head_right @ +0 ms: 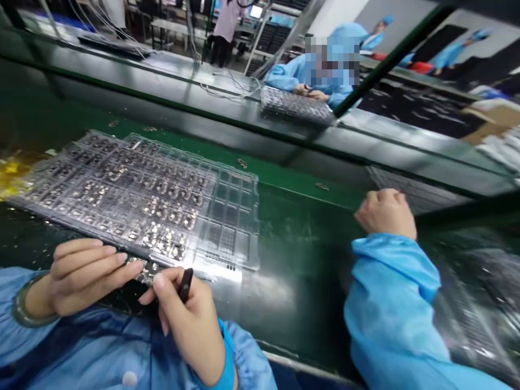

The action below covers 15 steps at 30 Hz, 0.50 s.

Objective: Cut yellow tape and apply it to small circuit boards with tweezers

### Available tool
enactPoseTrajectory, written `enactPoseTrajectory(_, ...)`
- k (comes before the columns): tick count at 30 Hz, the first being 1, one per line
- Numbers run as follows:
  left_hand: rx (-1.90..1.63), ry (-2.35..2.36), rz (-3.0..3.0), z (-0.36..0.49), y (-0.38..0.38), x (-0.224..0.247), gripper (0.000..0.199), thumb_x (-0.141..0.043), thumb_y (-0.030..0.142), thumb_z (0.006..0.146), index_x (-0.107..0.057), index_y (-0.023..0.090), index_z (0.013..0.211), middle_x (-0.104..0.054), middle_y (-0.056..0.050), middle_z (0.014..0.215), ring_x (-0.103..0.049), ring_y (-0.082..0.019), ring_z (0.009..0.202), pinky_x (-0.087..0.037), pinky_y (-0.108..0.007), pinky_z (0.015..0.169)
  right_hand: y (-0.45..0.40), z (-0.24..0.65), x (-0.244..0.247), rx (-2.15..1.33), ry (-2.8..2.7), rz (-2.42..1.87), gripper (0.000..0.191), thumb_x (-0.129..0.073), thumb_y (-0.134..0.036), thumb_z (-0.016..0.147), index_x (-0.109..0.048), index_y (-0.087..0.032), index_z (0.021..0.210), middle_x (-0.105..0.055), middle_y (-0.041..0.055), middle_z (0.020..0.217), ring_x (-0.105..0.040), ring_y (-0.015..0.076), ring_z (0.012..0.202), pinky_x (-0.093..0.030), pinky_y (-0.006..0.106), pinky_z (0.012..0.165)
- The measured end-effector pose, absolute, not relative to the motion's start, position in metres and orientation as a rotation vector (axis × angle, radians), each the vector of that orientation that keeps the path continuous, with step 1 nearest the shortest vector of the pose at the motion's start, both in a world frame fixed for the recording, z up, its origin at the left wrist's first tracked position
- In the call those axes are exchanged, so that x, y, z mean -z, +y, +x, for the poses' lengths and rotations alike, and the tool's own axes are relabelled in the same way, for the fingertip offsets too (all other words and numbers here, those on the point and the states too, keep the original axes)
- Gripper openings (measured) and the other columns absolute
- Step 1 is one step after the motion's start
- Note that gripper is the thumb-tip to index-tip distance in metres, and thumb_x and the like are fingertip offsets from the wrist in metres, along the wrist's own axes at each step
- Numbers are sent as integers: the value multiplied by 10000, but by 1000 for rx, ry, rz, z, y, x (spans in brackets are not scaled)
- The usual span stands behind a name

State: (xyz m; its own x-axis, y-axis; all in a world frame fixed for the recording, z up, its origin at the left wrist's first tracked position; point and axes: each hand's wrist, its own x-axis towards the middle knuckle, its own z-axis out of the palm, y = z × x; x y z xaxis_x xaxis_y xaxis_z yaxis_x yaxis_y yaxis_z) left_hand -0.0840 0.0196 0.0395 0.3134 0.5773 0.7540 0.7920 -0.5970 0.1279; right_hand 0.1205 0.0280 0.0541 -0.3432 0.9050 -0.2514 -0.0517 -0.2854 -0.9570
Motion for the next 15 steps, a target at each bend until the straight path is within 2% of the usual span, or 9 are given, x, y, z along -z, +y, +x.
enactPoseTrajectory(3,1501,-1212,-2414,-78,20,-35,330,-706,137,832,-660,290,1121,-677,2,867,-649,-155,807,-556,-284,806,24,122,-51,-1622,-1122,-1177,462,-624,-584,868,-632,-165,673,-525,-44,459,-269,41,342,-251,199,364)
enactPoseTrajectory(6,2015,-1867,-2614,-70,16,-38,219,-622,226,910,-603,261,1125,-667,-15,901,-658,-131,741,-561,-236,678,19,123,-49,-1498,-1126,-1215,445,-607,-554,892,-652,-164,683,-451,-65,432,-282,52,358,-255,203,378)
enactPoseTrajectory(8,2304,-2396,-2581,-61,15,-42,163,-573,295,951,-608,246,1103,-668,-3,857,-668,-111,698,-555,-212,662,16,124,-48,-1463,-1174,-1210,427,-596,-533,909,-673,-166,704,-473,-55,451,-307,58,367,-271,210,390)
enactPoseTrajectory(10,2665,-2713,-2322,-50,17,-46,216,-610,392,926,-635,227,1063,-660,7,819,-667,-109,679,-554,-213,667,14,124,-47,-1446,-1238,-1188,409,-586,-509,925,-687,-171,718,-525,-37,487,-327,61,373,-292,216,399)
enactPoseTrajectory(12,3025,-2779,-2031,-41,22,-51,265,-685,441,862,-667,207,984,-652,9,827,-648,-103,656,-555,-211,634,14,124,-46,-1425,-1298,-1169,389,-577,-480,939,-692,-178,721,-567,-22,518,-351,68,384,-324,222,415)
enactPoseTrajectory(15,3290,-2697,-1883,-34,29,-55,234,-752,402,809,-677,180,804,-634,22,777,-610,-87,620,-550,-187,574,13,125,-45,-1387,-1333,-1157,357,-580,-441,944,-685,-189,714,-577,-15,518,-437,97,433,-389,232,461)
